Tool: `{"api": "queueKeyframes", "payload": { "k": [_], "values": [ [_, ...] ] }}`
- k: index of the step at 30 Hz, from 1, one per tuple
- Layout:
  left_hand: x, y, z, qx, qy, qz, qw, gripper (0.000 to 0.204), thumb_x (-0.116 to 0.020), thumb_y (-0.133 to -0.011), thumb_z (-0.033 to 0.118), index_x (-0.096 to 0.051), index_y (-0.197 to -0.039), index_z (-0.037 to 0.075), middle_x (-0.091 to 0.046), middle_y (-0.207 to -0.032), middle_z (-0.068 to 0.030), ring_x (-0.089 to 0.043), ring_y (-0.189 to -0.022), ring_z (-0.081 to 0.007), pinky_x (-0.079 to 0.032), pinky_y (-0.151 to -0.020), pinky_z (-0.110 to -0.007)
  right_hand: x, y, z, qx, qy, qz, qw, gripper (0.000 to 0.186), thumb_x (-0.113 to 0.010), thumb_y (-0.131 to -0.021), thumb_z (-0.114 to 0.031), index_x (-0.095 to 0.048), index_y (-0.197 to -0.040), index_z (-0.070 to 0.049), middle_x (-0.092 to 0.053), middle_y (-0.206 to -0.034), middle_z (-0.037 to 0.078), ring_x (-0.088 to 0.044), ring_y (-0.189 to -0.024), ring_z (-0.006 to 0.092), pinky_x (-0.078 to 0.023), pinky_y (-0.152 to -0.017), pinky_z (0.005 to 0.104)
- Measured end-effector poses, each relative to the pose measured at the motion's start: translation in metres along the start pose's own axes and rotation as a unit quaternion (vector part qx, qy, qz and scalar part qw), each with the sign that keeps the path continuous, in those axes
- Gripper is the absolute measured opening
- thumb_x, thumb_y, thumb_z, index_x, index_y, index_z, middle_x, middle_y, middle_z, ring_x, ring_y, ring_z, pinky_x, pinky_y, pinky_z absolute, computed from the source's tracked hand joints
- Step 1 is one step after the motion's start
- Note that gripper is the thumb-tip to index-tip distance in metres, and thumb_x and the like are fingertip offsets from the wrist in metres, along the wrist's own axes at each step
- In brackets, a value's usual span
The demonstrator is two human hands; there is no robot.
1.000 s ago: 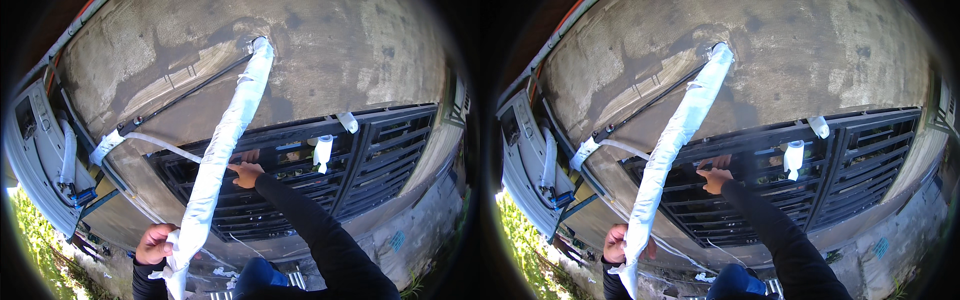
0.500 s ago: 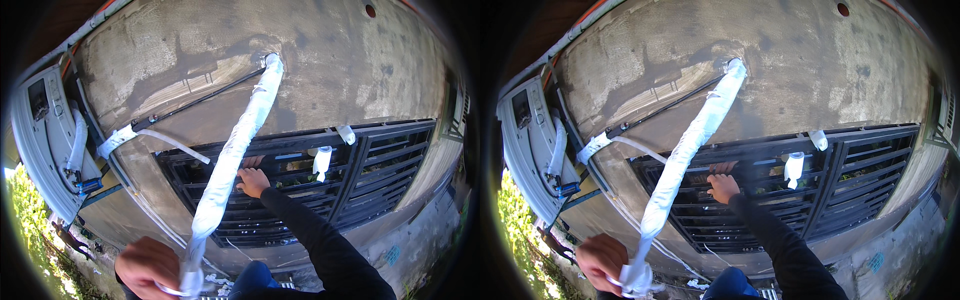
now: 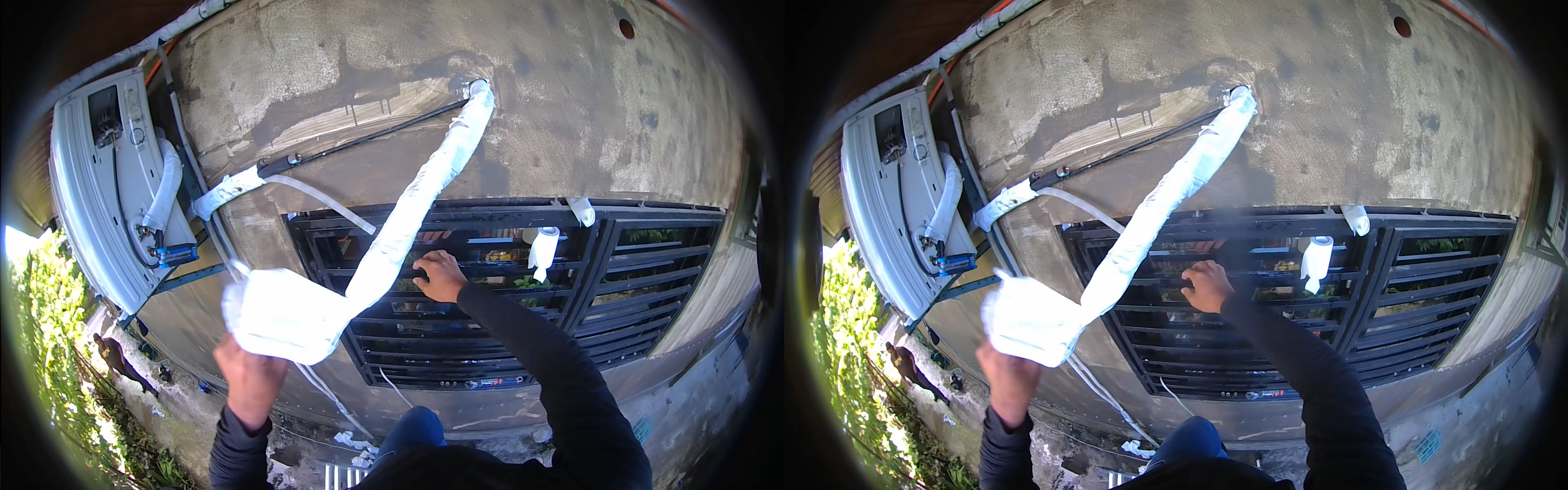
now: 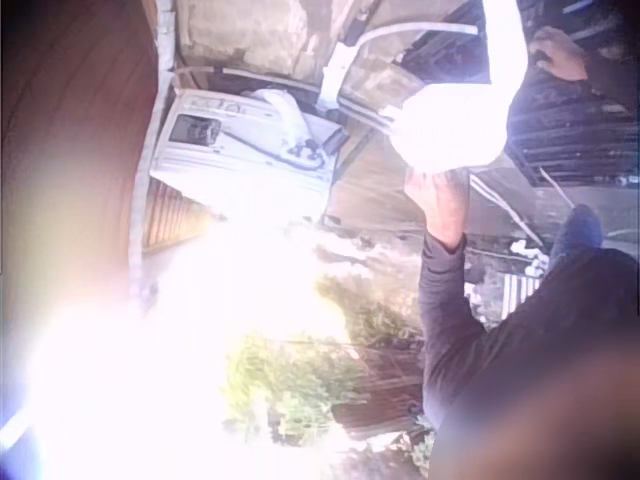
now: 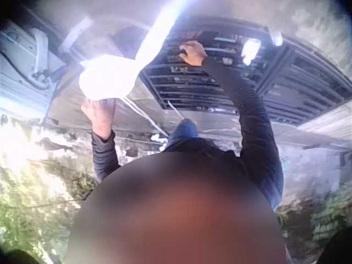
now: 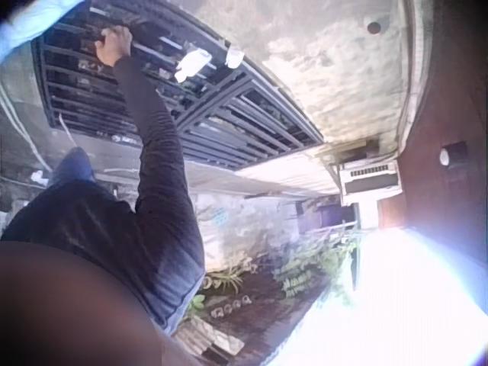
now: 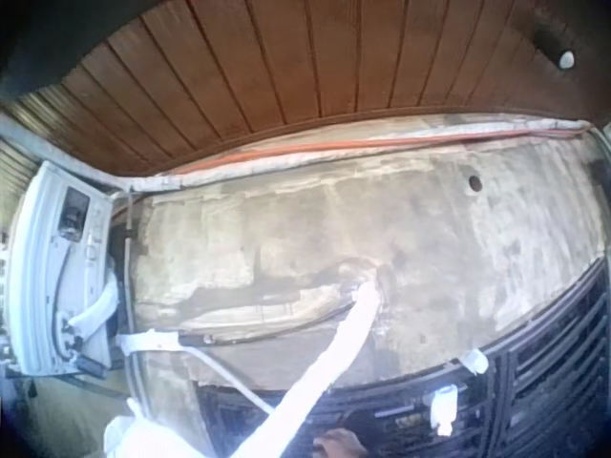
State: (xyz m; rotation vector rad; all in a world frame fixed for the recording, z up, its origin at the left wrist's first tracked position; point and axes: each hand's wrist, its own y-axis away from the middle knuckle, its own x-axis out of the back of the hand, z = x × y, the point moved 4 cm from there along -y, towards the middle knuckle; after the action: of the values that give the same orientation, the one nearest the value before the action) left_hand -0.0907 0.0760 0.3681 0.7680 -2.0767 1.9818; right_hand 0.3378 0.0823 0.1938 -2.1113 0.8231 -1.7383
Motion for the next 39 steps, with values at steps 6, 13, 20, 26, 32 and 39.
{"api": "queueKeyframes", "payload": {
  "k": [6,13,20,26,32,39],
  "values": [
    [0.0,0.026,0.075,-0.228,-0.027,-0.112,0.967,0.045,-0.081,-0.073,0.012,-0.083,-0.118,0.013,-0.08,-0.111,-0.0047,-0.079,-0.102,-0.0248,-0.064,-0.094,-0.053,0.054,0.034,-0.054,-0.009,-0.38,-0.02,0.925,0.029,-0.072,-0.105,-0.022,-0.072,-0.127,-0.004,-0.077,-0.105,0.011,-0.076,-0.098,0.0256,-0.06,-0.092,0.0399],
    [-0.076,0.06,0.015,-0.118,0.113,-0.087,0.983,0.062,-0.083,-0.089,0.008,-0.066,-0.147,0.02,-0.072,-0.098,-0.0076,-0.069,-0.077,-0.03,-0.054,-0.065,-0.043,0.165,0.107,-0.175,0.054,-0.652,-0.192,0.732,0.047,-0.057,-0.116,-0.035,-0.056,-0.148,-0.001,-0.072,-0.103,0.007,-0.068,-0.091,0.0126,-0.059,-0.085,0.032],
    [-0.14,0.08,0.012,-0.001,0.219,-0.114,0.969,0.028,-0.072,-0.091,0.024,-0.07,-0.116,0.011,-0.073,-0.108,-0.0058,-0.069,-0.104,-0.0284,-0.045,-0.108,-0.052,0.15,0.088,-0.226,0.024,-0.446,-0.167,0.879,0.066,-0.08,-0.101,-0.013,-0.047,-0.158,-0.004,-0.071,-0.093,0.004,-0.063,-0.079,0.0069,-0.049,-0.069,0.0241],
    [-0.166,0.097,0.033,0.053,0.213,-0.139,0.966,0.037,-0.071,-0.09,0.015,-0.066,-0.126,0.007,-0.071,-0.119,-0.0148,-0.066,-0.117,-0.0395,-0.037,-0.118,-0.067,0.149,0.087,-0.231,0.141,-0.355,-0.016,0.924,0.03,-0.08,-0.099,-0.021,-0.072,-0.118,0.001,-0.063,-0.085,0.014,-0.062,-0.071,0.0267,-0.047,-0.066,0.041],
    [-0.161,0.127,0.063,-0.107,0.281,-0.131,0.945,0.063,-0.075,-0.088,0.004,-0.054,-0.147,-0.001,-0.055,-0.145,-0.0281,-0.067,-0.117,-0.0422,-0.055,-0.103,-0.05,0.159,0.072,-0.193,0.078,-0.183,0.023,0.98,0.035,-0.069,-0.102,-0.017,-0.067,-0.135,-0.004,-0.075,-0.105,0.024,-0.073,-0.094,0.0474,-0.058,-0.078,0.0529],
    [-0.184,0.077,0.04,0.316,0.798,0.063,0.509,0.053,-0.061,-0.114,0.029,-0.046,-0.157,0.003,-0.06,-0.143,-0.0131,-0.069,-0.114,-0.0203,-0.056,-0.1,-0.035,0.125,0.066,-0.204,0.06,-0.377,-0.081,0.921,0.036,-0.069,-0.104,-0.011,-0.063,-0.137,0.002,-0.077,-0.107,0.013,-0.072,-0.086,0.0185,-0.058,-0.077,0.0362]
  ]
}}
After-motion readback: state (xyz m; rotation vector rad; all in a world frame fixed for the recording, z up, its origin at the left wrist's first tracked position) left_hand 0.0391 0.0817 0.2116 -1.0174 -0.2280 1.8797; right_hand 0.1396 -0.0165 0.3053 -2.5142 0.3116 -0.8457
